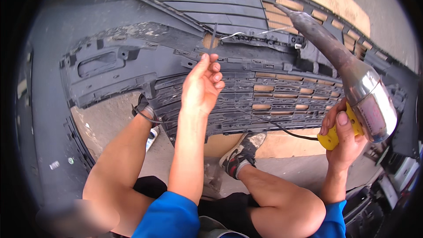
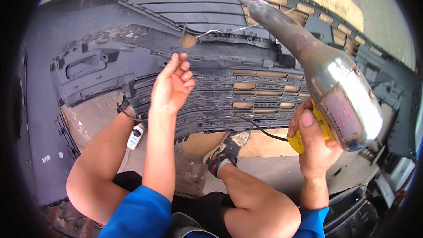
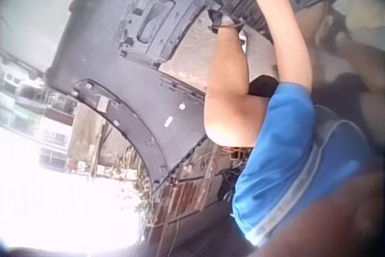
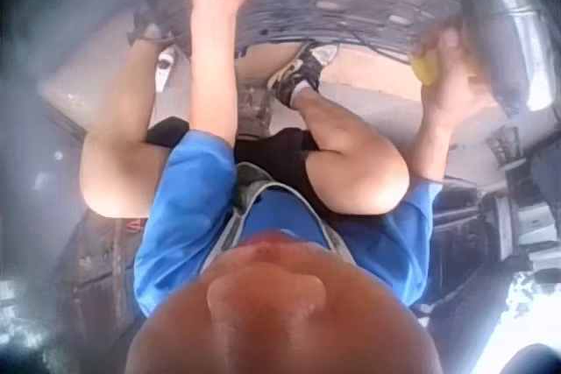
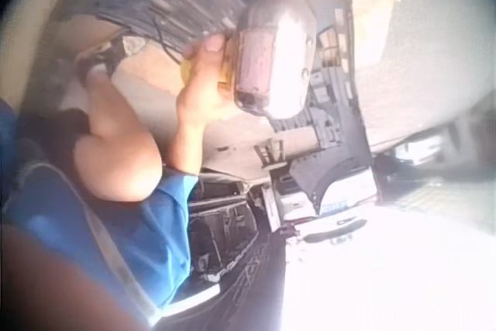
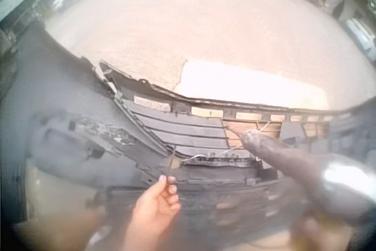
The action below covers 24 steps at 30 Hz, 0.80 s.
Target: The person is repairing a car bumper by hand, using a heat gun to soften the plastic and then pressing and adjusting the damaged area to restore its shape.
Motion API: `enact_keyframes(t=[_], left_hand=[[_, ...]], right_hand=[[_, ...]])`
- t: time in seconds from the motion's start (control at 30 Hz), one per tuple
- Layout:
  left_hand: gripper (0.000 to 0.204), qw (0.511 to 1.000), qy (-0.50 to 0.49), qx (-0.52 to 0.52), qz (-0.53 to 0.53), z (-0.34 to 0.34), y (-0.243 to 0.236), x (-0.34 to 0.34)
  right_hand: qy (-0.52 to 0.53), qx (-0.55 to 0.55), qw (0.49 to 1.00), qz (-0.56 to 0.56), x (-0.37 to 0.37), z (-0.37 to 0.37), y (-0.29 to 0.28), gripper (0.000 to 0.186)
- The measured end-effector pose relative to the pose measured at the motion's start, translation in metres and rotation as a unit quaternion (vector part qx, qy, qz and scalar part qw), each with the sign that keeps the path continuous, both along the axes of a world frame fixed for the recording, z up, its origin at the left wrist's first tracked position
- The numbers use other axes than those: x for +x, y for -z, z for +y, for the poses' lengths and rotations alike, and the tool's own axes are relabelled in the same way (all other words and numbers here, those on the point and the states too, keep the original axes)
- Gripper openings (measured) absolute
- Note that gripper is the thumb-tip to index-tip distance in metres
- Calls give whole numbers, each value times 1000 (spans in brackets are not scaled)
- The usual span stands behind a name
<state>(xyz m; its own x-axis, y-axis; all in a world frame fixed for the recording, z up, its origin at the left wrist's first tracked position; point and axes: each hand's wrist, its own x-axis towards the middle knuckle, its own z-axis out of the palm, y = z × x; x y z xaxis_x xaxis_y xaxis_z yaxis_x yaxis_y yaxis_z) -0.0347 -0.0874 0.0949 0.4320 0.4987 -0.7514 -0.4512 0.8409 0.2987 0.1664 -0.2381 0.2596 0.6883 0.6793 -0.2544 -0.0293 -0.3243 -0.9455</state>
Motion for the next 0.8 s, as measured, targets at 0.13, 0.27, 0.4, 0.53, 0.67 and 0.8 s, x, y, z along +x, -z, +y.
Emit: enact_keyframes(t=[0.13,0.27,0.4,0.53,0.67,0.8], left_hand=[[31,999,-46,-11,-25,-15,-1,14],[24,982,-92,-82,-141,-30,2,37],[14,972,-124,-106,-169,-28,2,50],[13,968,-95,-82,-215,-14,0,43],[14,976,-80,-73,-189,2,-10,37],[18,987,-73,-108,-96,3,-3,31]], right_hand=[[-71,-53,995,-54,-13,49,-59,40],[-107,-89,989,-43,-33,84,-87,49],[-150,-106,983,22,-47,98,-95,40],[-104,-126,987,3,-68,108,-84,40],[-74,-106,992,3,-82,119,-66,35],[-100,-117,988,-9,-90,141,-63,34]])
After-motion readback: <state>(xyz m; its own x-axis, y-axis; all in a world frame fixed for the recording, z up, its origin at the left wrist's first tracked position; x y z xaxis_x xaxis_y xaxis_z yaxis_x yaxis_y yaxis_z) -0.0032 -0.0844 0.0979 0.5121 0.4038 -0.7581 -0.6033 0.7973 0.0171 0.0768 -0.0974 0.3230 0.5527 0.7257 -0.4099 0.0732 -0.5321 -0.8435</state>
